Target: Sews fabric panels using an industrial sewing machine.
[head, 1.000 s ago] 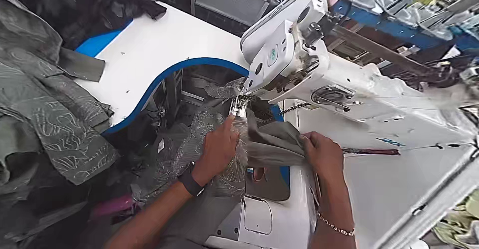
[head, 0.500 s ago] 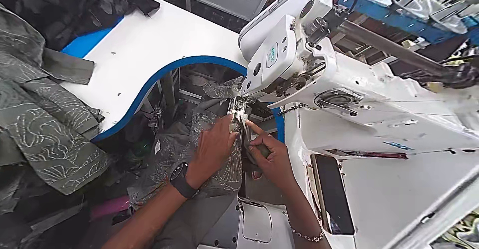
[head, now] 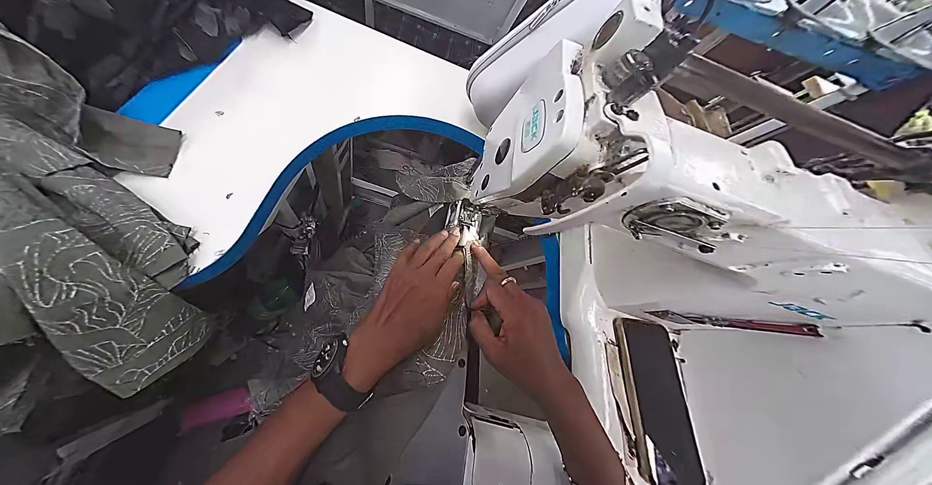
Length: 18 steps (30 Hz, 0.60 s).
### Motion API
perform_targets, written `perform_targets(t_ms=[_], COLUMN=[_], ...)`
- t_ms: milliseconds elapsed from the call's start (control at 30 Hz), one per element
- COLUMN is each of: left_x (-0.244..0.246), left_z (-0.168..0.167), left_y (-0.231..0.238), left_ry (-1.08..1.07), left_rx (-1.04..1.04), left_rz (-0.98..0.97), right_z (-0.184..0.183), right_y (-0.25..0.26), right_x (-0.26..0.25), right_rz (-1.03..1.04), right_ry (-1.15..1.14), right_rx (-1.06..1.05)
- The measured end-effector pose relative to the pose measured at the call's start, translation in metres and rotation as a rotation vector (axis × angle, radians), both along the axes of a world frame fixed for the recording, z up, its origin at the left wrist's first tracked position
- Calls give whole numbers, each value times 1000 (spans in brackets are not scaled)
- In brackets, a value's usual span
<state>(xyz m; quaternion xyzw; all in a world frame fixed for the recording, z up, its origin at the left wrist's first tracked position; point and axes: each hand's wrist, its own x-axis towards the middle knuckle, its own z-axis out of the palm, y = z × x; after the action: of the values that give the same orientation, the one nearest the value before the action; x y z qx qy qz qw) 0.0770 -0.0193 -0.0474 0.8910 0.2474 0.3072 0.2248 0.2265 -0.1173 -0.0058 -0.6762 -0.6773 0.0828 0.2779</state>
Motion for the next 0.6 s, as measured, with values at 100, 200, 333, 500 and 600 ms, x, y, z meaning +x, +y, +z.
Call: perform_targets(t_ms=[100, 200, 333, 500, 600], left_x=[-4, -2, 3, 6, 6], left_z=[-3, -4, -5, -7, -9], left_y=[0, 0, -1, -5, -8], left_ry=[-98, -201, -234, -234, -243], left_rx=[-128, -163, -106, -125, -101], left_rz=[-48, -67, -27, -1, 4], right_z=[-3, -11, -20, -19, -13], right_y=[13, 22, 17, 9, 2], right_x=[-7, -15, -28, -22, -19], right_rz=[-36, -91, -186, -187, -163], right_ry=[196, 238, 229, 380, 289], right_rx=[-45, -6, 169, 156, 113])
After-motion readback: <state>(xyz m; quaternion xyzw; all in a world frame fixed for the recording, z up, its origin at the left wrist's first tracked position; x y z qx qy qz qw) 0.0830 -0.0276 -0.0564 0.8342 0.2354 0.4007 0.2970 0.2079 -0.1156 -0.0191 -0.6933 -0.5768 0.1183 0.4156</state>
